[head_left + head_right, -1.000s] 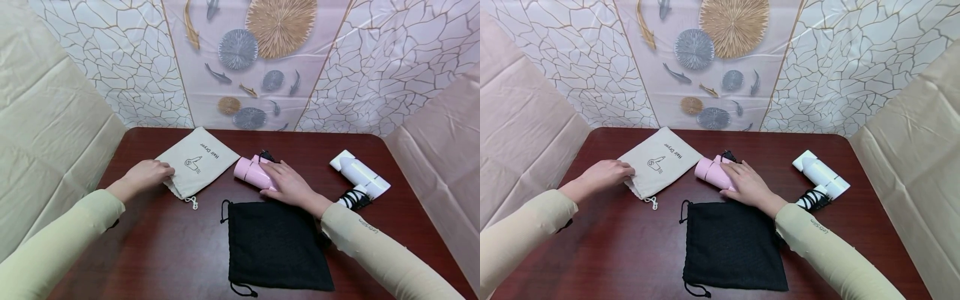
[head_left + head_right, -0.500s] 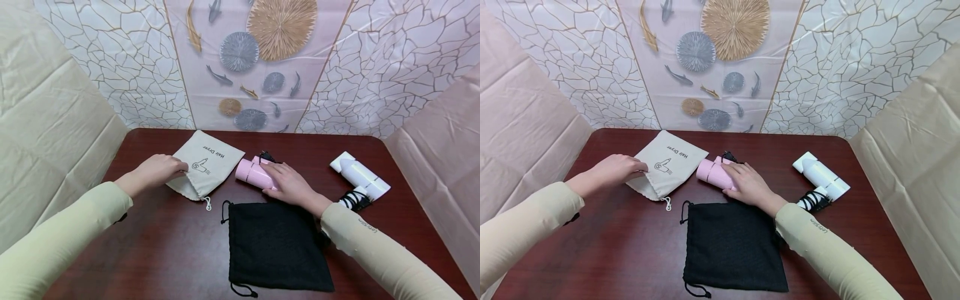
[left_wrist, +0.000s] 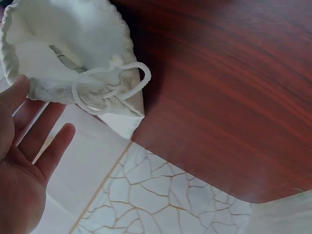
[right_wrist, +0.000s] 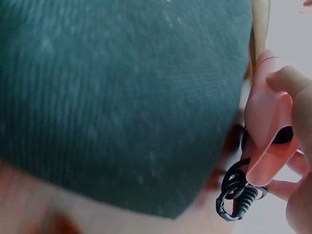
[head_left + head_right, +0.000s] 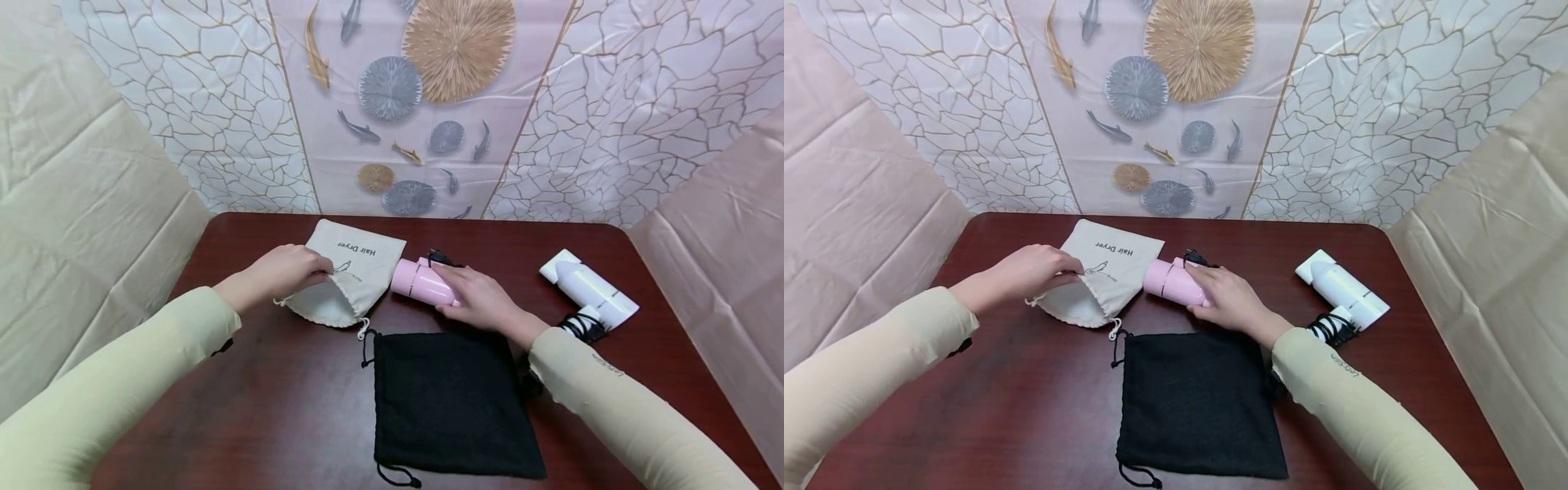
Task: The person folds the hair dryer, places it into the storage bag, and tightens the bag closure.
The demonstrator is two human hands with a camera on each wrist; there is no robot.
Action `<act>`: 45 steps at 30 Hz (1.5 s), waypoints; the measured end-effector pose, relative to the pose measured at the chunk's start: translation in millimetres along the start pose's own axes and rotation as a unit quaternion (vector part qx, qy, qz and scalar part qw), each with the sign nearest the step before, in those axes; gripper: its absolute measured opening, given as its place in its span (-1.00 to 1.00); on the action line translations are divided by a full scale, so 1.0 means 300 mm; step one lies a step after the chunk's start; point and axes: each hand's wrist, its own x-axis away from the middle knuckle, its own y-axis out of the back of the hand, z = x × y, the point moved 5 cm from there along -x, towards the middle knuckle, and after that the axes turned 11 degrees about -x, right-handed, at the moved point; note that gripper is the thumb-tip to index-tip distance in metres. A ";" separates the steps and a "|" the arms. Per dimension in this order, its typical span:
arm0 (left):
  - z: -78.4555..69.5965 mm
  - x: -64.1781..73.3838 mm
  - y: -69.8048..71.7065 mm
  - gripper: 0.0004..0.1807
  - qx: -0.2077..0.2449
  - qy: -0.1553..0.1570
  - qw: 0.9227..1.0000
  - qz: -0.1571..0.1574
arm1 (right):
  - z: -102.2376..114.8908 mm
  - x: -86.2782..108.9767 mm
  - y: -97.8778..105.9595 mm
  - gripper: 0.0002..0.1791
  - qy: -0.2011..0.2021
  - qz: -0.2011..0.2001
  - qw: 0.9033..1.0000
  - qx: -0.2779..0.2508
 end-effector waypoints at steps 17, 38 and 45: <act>-0.029 -0.173 0.051 -0.93 0.051 -0.012 0.998 -0.016 | 0.002 0.100 0.142 -0.17 -0.007 -0.052 0.999 -0.002; -0.100 -0.298 0.064 -0.86 0.099 -0.017 0.993 0.069 | 0.272 0.180 0.182 -0.16 0.112 -0.030 0.992 -0.042; -0.120 -0.350 0.063 -0.84 0.100 0.014 0.993 0.059 | 0.304 0.181 0.153 -0.17 0.114 -0.003 0.992 -0.062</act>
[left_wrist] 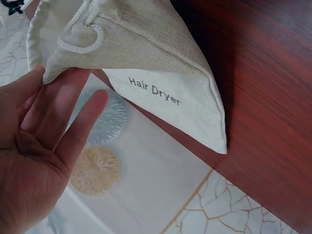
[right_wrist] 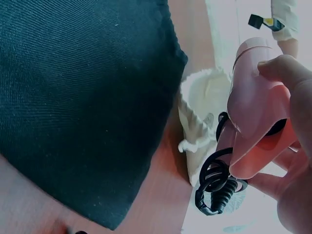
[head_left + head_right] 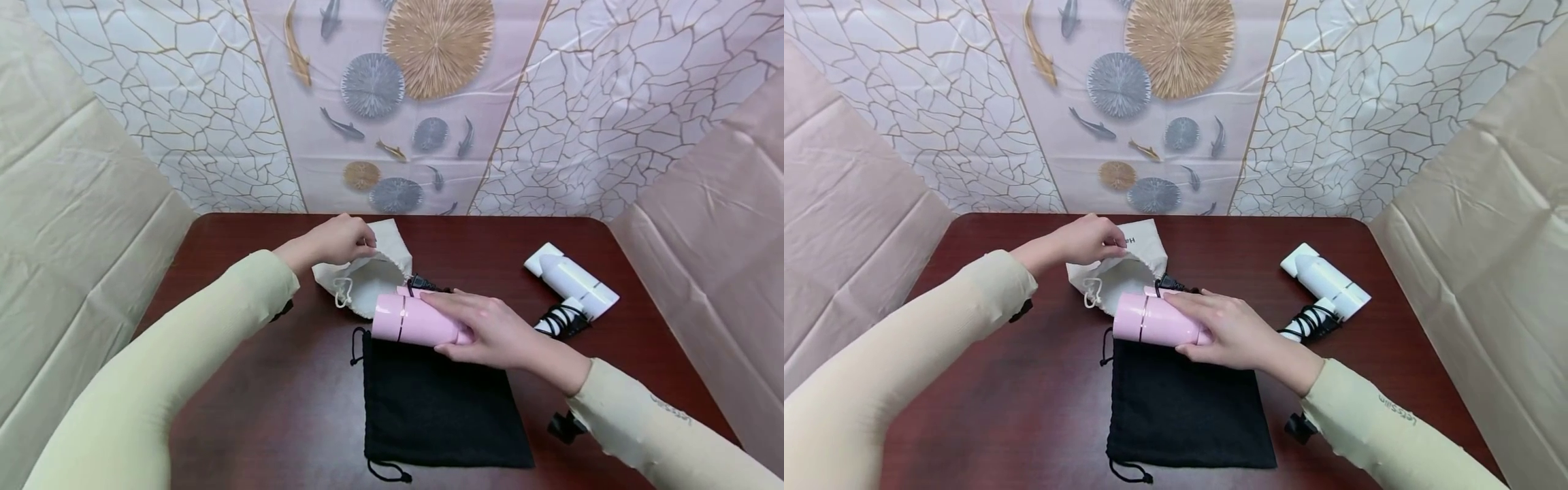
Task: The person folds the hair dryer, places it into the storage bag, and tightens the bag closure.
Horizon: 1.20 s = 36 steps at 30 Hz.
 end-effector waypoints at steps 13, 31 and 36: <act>-0.059 -0.027 0.006 -0.84 -0.005 0.018 1.000 0.000 | -0.029 -0.024 -0.051 -0.20 -0.027 0.028 0.999 -0.012; -0.106 -0.022 -0.052 -0.83 0.011 -0.031 0.997 0.070 | -0.133 -0.034 -0.047 -0.19 -0.007 0.026 0.996 0.088; -0.119 -0.023 -0.065 -0.78 0.014 -0.037 0.996 0.075 | -0.141 -0.049 -0.049 -0.20 0.002 0.018 0.994 0.109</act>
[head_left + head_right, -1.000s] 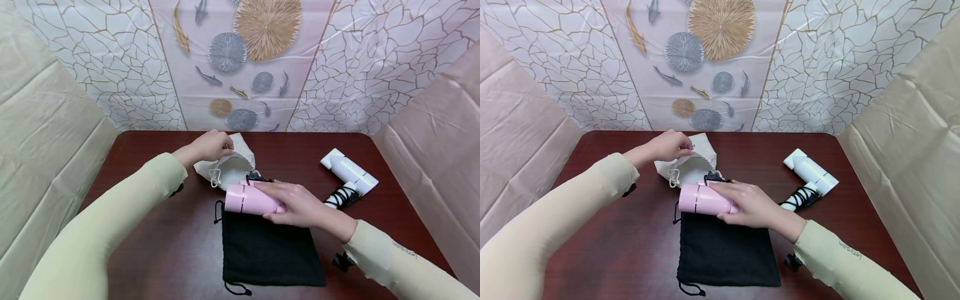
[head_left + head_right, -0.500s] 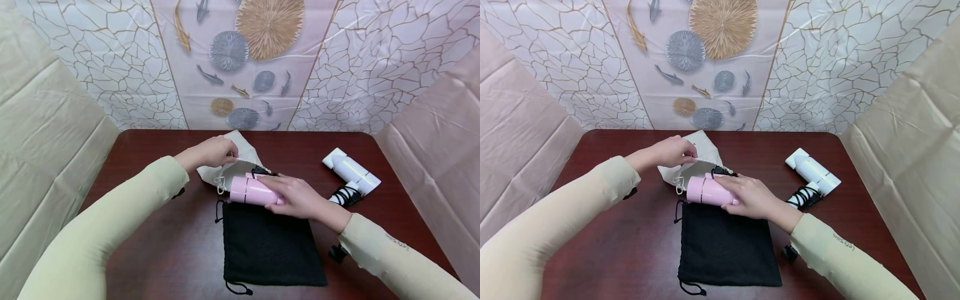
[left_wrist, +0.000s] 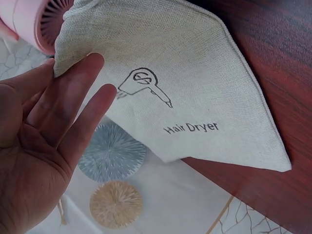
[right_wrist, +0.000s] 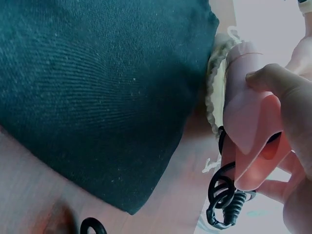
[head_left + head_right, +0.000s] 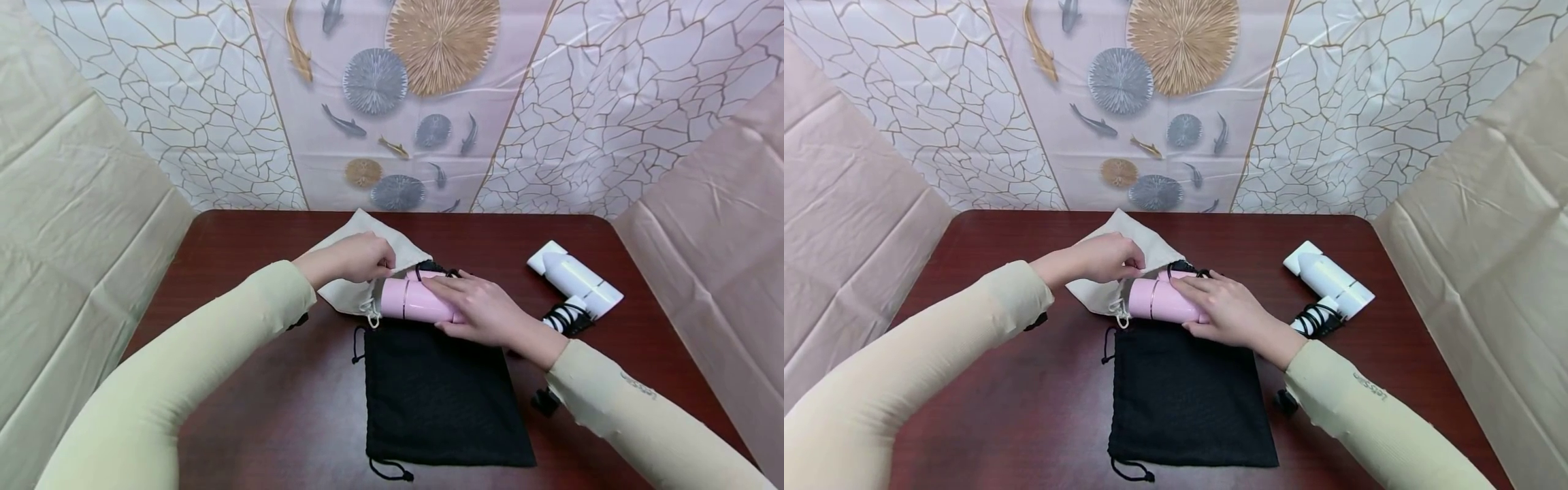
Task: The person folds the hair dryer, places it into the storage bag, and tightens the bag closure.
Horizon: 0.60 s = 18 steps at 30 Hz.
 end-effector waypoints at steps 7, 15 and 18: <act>-0.007 0.001 0.002 -0.80 -0.010 0.011 1.000 -0.005 | -0.018 -0.010 -0.014 -0.19 -0.004 -0.003 1.000 0.010; -0.012 0.013 0.022 -0.77 -0.015 0.035 0.999 -0.030 | -0.043 -0.012 -0.026 -0.15 -0.022 -0.022 1.000 -0.001; -0.017 0.011 0.026 -0.67 -0.023 0.047 0.998 -0.041 | -0.045 -0.018 -0.030 -0.16 -0.022 -0.023 0.999 0.010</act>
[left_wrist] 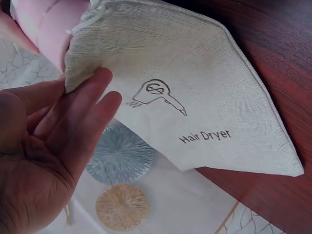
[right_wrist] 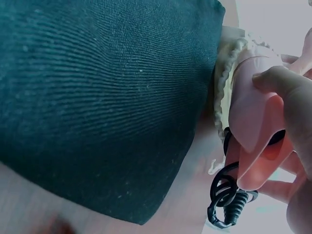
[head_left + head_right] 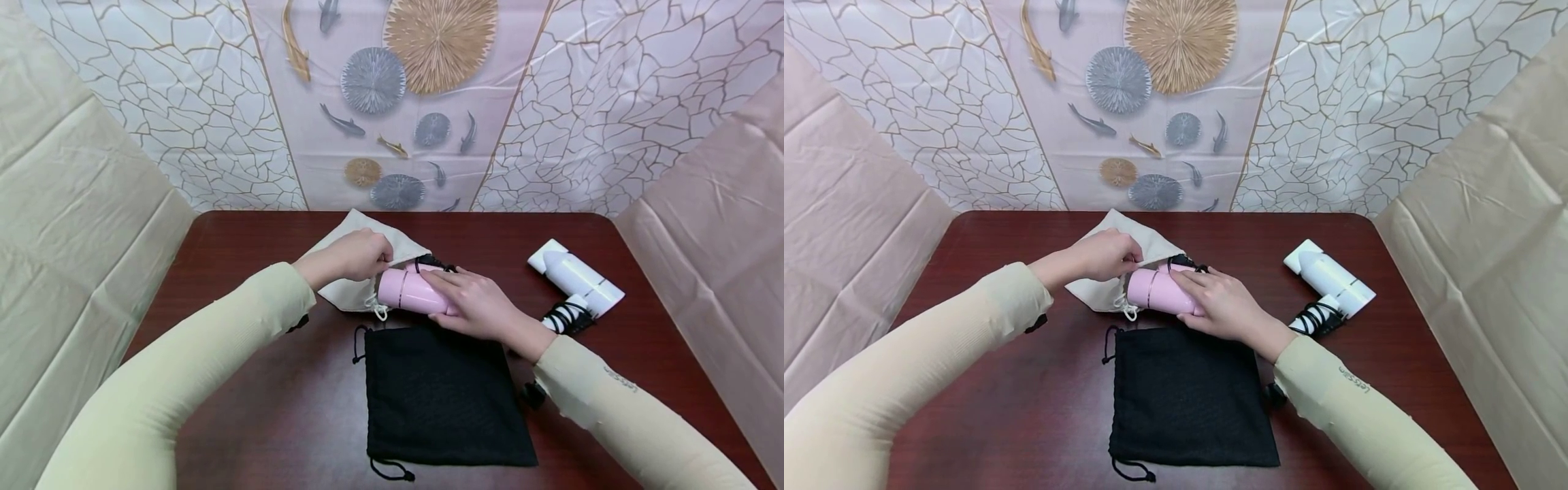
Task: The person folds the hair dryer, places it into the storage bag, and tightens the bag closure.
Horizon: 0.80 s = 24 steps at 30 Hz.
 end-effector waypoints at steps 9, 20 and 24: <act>-0.023 -0.007 0.018 -0.47 -0.009 0.032 0.999 -0.022 | 0.004 -0.022 -0.007 -0.17 0.013 0.022 0.999 0.040; -0.063 -0.021 0.044 -0.49 -0.039 0.068 0.997 -0.023 | 0.012 -0.062 -0.022 -0.17 0.019 0.032 0.997 0.069; -0.068 -0.023 0.046 -0.48 -0.041 0.069 0.996 -0.031 | 0.020 -0.073 -0.031 -0.18 0.026 0.033 0.997 0.072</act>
